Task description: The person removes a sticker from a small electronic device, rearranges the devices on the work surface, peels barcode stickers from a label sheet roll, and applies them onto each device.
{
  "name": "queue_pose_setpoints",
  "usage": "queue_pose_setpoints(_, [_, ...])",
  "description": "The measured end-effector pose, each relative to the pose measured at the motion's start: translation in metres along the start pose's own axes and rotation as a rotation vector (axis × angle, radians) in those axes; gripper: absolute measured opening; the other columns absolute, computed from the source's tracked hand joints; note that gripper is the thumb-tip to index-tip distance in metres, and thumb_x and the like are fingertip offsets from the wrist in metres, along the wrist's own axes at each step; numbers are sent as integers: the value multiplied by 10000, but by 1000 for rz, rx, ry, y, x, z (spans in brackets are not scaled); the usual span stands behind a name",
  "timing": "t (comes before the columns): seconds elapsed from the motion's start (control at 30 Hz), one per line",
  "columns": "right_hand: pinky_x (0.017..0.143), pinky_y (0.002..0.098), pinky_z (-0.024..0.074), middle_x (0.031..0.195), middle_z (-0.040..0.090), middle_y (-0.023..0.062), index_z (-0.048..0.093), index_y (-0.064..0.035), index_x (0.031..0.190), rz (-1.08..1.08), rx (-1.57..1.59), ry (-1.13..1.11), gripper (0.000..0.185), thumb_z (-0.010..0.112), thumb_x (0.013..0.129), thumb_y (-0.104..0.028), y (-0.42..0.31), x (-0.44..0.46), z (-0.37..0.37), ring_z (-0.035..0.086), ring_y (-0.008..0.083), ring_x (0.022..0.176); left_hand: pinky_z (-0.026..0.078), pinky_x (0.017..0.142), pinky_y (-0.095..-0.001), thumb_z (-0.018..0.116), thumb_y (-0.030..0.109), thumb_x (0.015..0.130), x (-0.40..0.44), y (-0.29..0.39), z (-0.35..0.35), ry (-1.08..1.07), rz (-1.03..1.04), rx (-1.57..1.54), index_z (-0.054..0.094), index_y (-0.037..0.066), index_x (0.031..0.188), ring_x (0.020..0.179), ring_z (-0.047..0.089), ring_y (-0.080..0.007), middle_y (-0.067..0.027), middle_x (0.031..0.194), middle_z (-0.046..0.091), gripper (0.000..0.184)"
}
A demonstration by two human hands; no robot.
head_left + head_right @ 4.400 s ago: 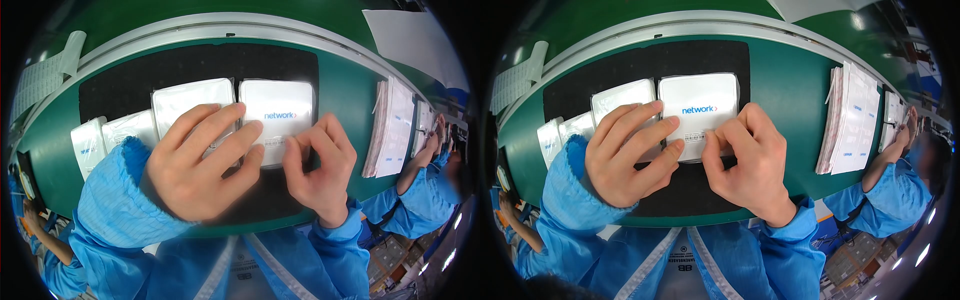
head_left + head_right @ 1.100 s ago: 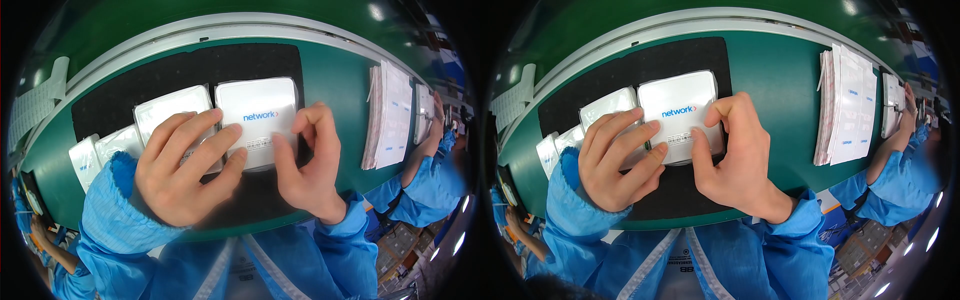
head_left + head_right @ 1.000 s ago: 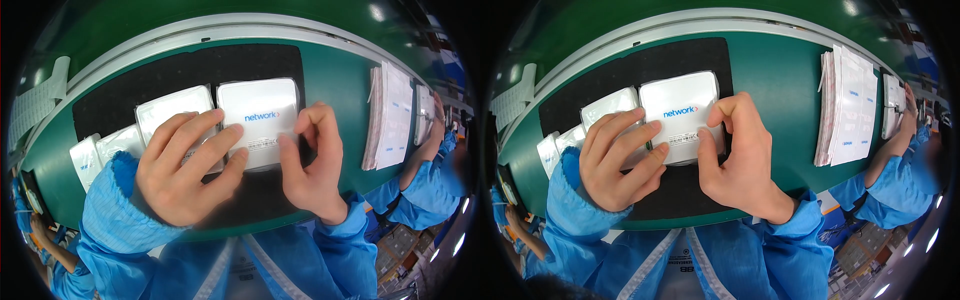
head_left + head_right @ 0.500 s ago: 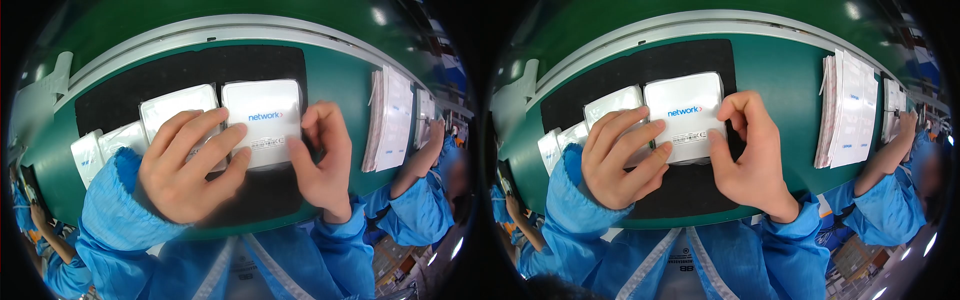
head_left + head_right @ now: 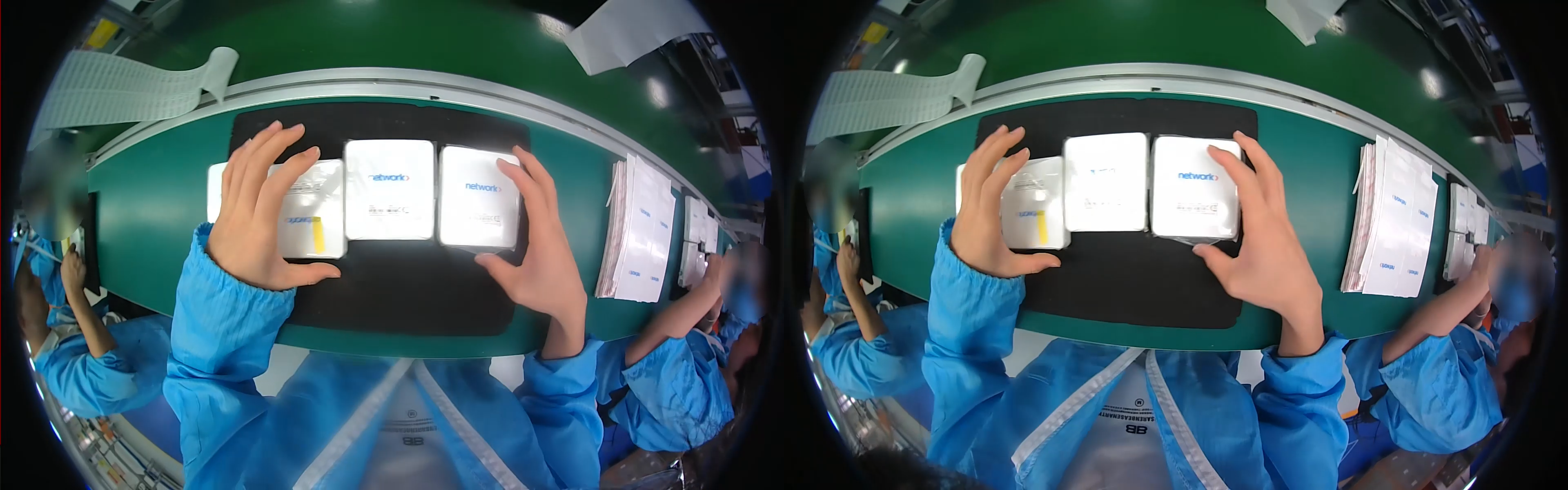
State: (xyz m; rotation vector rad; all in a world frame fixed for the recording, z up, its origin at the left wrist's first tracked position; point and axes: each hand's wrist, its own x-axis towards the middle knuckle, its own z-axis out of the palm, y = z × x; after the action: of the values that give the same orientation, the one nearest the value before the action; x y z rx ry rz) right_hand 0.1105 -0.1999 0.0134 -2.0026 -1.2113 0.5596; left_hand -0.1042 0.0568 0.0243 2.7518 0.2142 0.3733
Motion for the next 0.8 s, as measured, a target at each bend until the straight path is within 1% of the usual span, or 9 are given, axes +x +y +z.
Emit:
queue_pose_setpoints(0.07, [1155,486,383,1604,260,202,397,-126,1508,-5,10,24,960,798,656,60,2,1,3,311,447,1464,330,1155,-580,1014,269,390,-15,-8,-1,17,-57,-38,477,87,1442,1424,389,-443,-199,1502,444,1195])
queue_pose_setpoints(0.2, [1208,470,312,1637,245,208,366,-132,1541,-20,38,54,1011,785,643,68,4,1,0,277,418,1507,280,1197,-573,1024,287,420,-37,-18,-15,7,-150,125,415,103,1484,1459,357,-412,-185,1529,421,1240])
queue_pose_setpoints(0.27, [1235,446,262,1641,261,214,337,-118,1561,1,69,74,1035,780,642,58,15,-2,-2,257,379,1528,285,1183,-562,1010,217,366,-51,-22,-23,35,-196,135,396,73,1482,1459,356,-441,-194,1546,421,1282])
queue_pose_setpoints(0.47, [1278,431,132,1635,272,166,260,-38,1582,-27,452,67,1043,691,648,136,28,-5,2,227,309,1544,312,1194,-512,1014,258,493,-118,-43,-27,142,-373,83,353,71,1515,1448,355,-425,-197,1552,387,1232])
queue_pose_setpoints(0.53, [1281,423,96,1641,254,167,241,-23,1584,-22,483,45,1032,685,660,98,27,-4,5,185,303,1557,316,1194,-508,1010,259,520,-130,-49,-24,174,-495,-79,342,60,1519,1453,344,-427,-209,1552,381,1218])
queue_pose_setpoints(0.6, [1279,412,70,1641,245,185,231,-20,1585,-47,629,68,1015,695,684,30,34,0,8,157,305,1564,319,1195,-502,1001,268,556,-127,-42,-26,185,-515,-72,332,60,1524,1451,344,-430,-217,1549,381,1195])
queue_pose_setpoints(0.63, [1276,406,51,1629,257,193,230,-12,1582,-51,625,82,998,698,702,-23,36,-1,10,156,302,1563,318,1195,-501,994,266,571,-125,-40,-26,194,-473,-39,329,60,1526,1449,348,-433,-218,1548,382,1182])
queue_pose_setpoints(0.73, [1271,397,89,1603,302,185,254,-16,1574,-87,567,97,977,688,699,10,36,-2,17,222,297,1540,303,1201,-515,976,257,601,-107,-30,-28,189,-389,11,330,63,1526,1453,347,-431,-219,1546,383,1144])
queue_pose_setpoints(0.8, [1266,390,117,1590,323,179,269,-24,1570,-52,527,88,970,685,695,36,22,-3,22,253,294,1525,292,1211,-509,987,239,556,-88,-28,-32,132,-191,35,330,69,1530,1474,324,-420,-208,1570,372,1187])
